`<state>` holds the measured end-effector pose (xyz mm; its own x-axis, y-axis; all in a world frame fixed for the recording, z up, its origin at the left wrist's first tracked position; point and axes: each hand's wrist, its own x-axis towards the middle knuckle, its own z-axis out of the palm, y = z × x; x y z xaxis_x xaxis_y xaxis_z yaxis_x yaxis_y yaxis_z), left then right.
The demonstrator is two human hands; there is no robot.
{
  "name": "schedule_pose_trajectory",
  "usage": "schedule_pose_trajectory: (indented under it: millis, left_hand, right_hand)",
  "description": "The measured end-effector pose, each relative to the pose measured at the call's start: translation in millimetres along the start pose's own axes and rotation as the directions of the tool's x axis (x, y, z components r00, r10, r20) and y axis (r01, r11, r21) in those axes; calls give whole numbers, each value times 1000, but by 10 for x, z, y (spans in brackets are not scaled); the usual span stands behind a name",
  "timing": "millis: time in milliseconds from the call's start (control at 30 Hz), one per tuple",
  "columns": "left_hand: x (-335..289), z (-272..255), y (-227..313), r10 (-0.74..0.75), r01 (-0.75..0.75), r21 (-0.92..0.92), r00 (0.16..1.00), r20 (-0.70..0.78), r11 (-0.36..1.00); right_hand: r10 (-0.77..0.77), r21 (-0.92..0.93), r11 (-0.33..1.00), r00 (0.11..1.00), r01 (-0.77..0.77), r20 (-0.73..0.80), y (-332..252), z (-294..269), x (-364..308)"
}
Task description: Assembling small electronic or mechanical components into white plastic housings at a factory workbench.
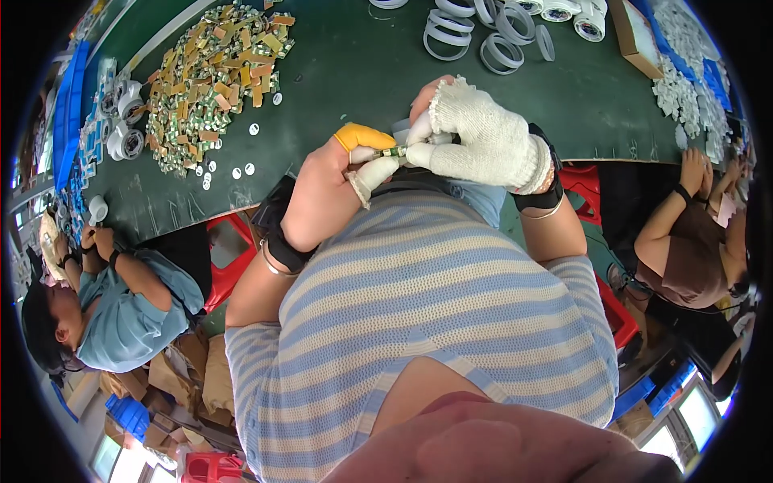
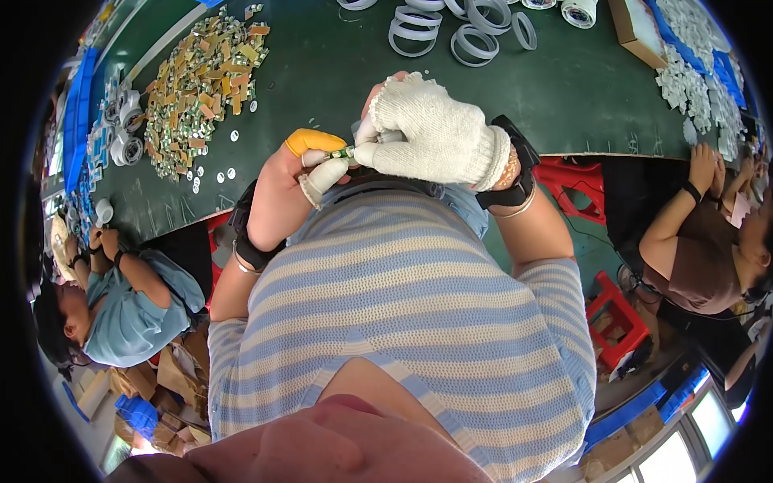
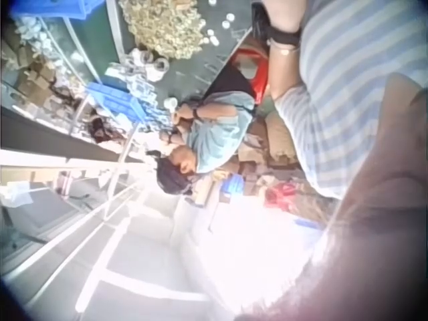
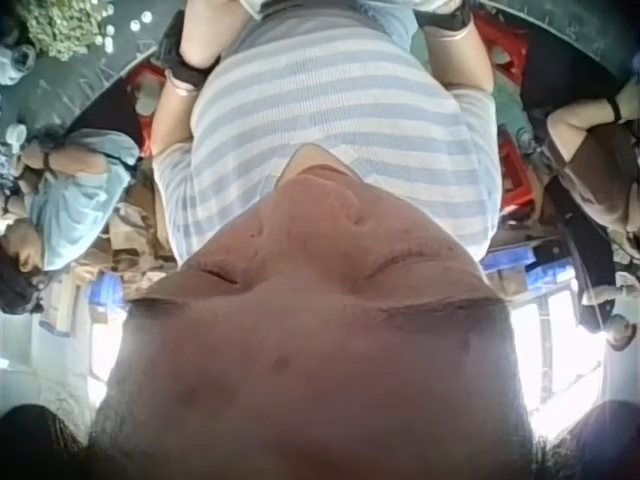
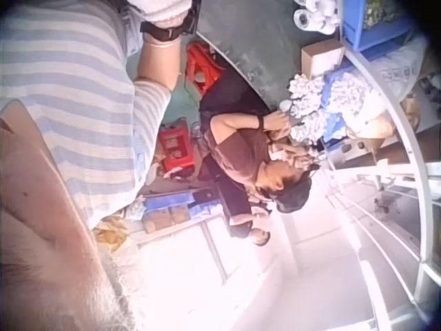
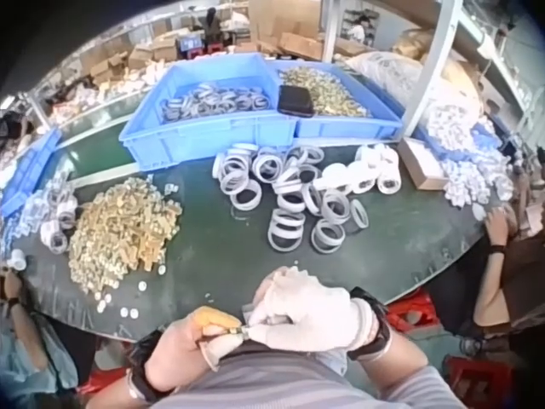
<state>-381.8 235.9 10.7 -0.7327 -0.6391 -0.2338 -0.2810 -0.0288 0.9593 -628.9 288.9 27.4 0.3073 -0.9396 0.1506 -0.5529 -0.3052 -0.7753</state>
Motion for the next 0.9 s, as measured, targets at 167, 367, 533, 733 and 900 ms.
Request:
schedule_pose_trajectory:
  millis: [167, 367, 533, 733, 900]
  left_hand:
    - [-37, -6, 71, -42, 42, 1, 998, -36, 999]
    - [-57, -5, 3, 32, -25, 71, 994, -104, 997]
    - [-85, -39, 6, -46, 49, 39, 996, -75, 998]
    - [-97, -27, 32, 183, -160, 165, 974, -136, 973]
    - [-131, -49, 85, 293, -238, 314, 946, -139, 919]
  right_hand:
    - [47, 23, 999, 999, -46, -1, -49, 33, -6]
    - [90, -33, 995, 994, -92, -57, -170, 84, 2]
    - [-104, -389, 919, 992, 70, -68, -161, 59, -5]
    - [-204, -129, 970, 979, 206, 25, -3, 23, 120]
    - [-225, -56, 972, 973, 227, 42, -26, 74, 228]
